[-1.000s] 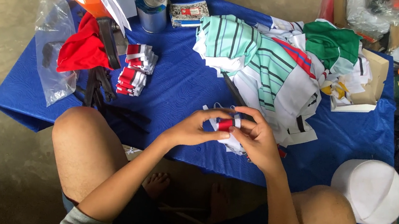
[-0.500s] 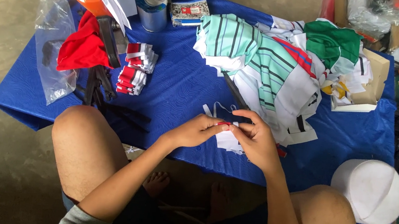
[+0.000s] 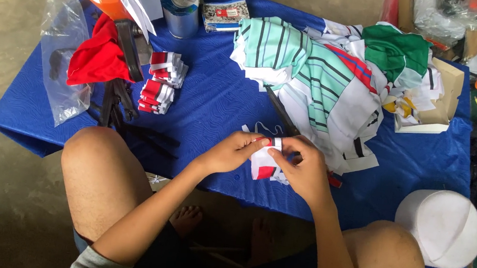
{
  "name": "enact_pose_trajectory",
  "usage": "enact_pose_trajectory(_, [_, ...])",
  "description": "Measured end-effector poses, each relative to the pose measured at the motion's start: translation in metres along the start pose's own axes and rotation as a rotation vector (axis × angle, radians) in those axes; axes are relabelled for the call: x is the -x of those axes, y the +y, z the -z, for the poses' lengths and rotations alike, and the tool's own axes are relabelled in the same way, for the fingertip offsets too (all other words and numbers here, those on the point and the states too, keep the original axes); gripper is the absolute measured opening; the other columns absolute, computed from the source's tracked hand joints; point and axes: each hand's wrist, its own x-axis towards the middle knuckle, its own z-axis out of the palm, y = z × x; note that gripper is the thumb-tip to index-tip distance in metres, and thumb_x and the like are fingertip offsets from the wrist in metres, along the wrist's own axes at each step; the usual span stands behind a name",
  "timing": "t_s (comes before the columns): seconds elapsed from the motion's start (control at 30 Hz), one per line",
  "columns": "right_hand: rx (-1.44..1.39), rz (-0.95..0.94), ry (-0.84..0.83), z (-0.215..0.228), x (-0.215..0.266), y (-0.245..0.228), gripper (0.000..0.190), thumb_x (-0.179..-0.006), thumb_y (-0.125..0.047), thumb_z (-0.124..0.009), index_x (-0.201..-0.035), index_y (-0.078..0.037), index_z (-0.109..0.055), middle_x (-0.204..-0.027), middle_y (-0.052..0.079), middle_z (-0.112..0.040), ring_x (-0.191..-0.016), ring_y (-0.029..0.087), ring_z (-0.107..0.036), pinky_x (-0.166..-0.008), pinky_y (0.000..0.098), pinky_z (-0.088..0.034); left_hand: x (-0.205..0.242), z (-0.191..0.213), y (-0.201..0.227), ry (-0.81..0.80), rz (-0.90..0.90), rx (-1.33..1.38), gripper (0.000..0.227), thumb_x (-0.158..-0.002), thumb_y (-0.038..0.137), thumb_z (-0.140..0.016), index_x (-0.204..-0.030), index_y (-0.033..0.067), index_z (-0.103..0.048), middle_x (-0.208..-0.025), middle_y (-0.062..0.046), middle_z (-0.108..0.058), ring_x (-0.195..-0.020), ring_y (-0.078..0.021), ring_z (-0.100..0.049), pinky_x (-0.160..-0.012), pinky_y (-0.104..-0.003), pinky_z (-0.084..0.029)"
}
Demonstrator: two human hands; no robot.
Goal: The person sits on the floor and uses shears to cut a red and white fabric strip on a blue table. After cutting, the person folds the fabric and then sorts through a pile of striped shirts and other clothing items.
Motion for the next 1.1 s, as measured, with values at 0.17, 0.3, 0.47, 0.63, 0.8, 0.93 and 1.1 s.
enact_pose_trajectory(0.17, [-0.100,-0.138,-0.008,-0.009,-0.001,0.007,0.027,-0.084,-0.029,-0.086,-0.104,-0.014,-0.078,-0.088,0.003,-0.079,-0.071,0.011,-0.070,-0.064,0.0268,-0.058,0.002,-0.002,0.014,-0.018,0.044,0.118,0.023,-0.110,0.028,-0.052,-0.115,0.0071,-0.060,-0.081,-0.005,-0.071,-0.078,-0.0113,-0.066,-0.076,-0.032,-0.062])
enact_pose_trajectory(0.3, [-0.443,-0.185,-0.055,-0.007,-0.003,0.002,0.015,-0.088,-0.012,-0.080,-0.099,-0.004,-0.075,-0.086,0.010,-0.078,-0.056,0.006,-0.062,-0.043,0.0201,-0.050,0.007,-0.005,0.028,0.012,0.056,0.329,0.041,-0.099,0.018,-0.070,-0.132,0.0075,-0.047,-0.090,-0.008,-0.073,-0.080,-0.0100,-0.069,-0.073,-0.025,-0.061])
enact_pose_trajectory(0.47, [-0.528,-0.115,0.022,-0.003,0.000,-0.008,0.010,-0.090,-0.008,-0.079,-0.097,-0.003,-0.073,-0.089,0.012,-0.079,-0.058,0.007,-0.066,-0.048,0.0206,-0.052,0.009,-0.015,0.039,0.021,0.089,0.372,0.062,-0.080,0.009,-0.089,-0.131,0.0053,-0.054,-0.092,-0.009,-0.076,-0.080,-0.0113,-0.070,-0.074,-0.025,-0.062])
enact_pose_trajectory(0.63, [-0.518,-0.102,0.070,0.004,0.003,-0.018,0.012,-0.094,-0.010,-0.078,-0.099,-0.001,-0.072,-0.093,0.013,-0.080,-0.080,0.012,-0.074,-0.072,0.0259,-0.059,0.006,-0.023,0.036,0.032,0.125,0.320,0.030,-0.087,0.008,-0.082,-0.114,0.0037,-0.070,-0.083,-0.004,-0.076,-0.074,-0.0066,-0.066,-0.065,-0.020,-0.060])
enact_pose_trajectory(0.8, [-0.546,-0.123,0.113,0.005,0.003,-0.021,0.025,-0.093,-0.011,-0.079,-0.112,0.001,-0.068,-0.100,0.017,-0.079,-0.091,0.016,-0.075,-0.085,0.0315,-0.060,0.007,-0.023,0.053,0.046,0.194,0.395,0.024,-0.091,0.017,-0.080,-0.110,0.0047,-0.076,-0.082,-0.006,-0.076,-0.070,-0.0057,-0.067,-0.065,-0.023,-0.061])
enact_pose_trajectory(0.93, [-0.485,-0.112,0.129,0.004,0.002,-0.019,0.021,-0.092,-0.010,-0.080,-0.107,0.002,-0.072,-0.098,0.017,-0.079,-0.092,0.016,-0.073,-0.086,0.0329,-0.060,0.009,-0.023,0.046,0.037,0.258,0.430,0.026,-0.093,0.021,-0.078,-0.109,0.0003,-0.076,-0.083,-0.010,-0.074,-0.073,-0.0138,-0.072,-0.072,-0.034,-0.066])
enact_pose_trajectory(1.1, [-0.491,-0.036,0.093,0.000,0.004,-0.011,0.016,-0.090,-0.004,-0.079,-0.106,-0.001,-0.077,-0.089,0.012,-0.080,-0.082,0.009,-0.071,-0.075,0.0281,-0.060,0.005,-0.022,0.020,0.106,0.365,0.505,0.029,-0.096,0.021,-0.075,-0.111,-0.0042,-0.075,-0.093,-0.021,-0.077,-0.079,-0.0286,-0.077,-0.075,-0.044,-0.066])
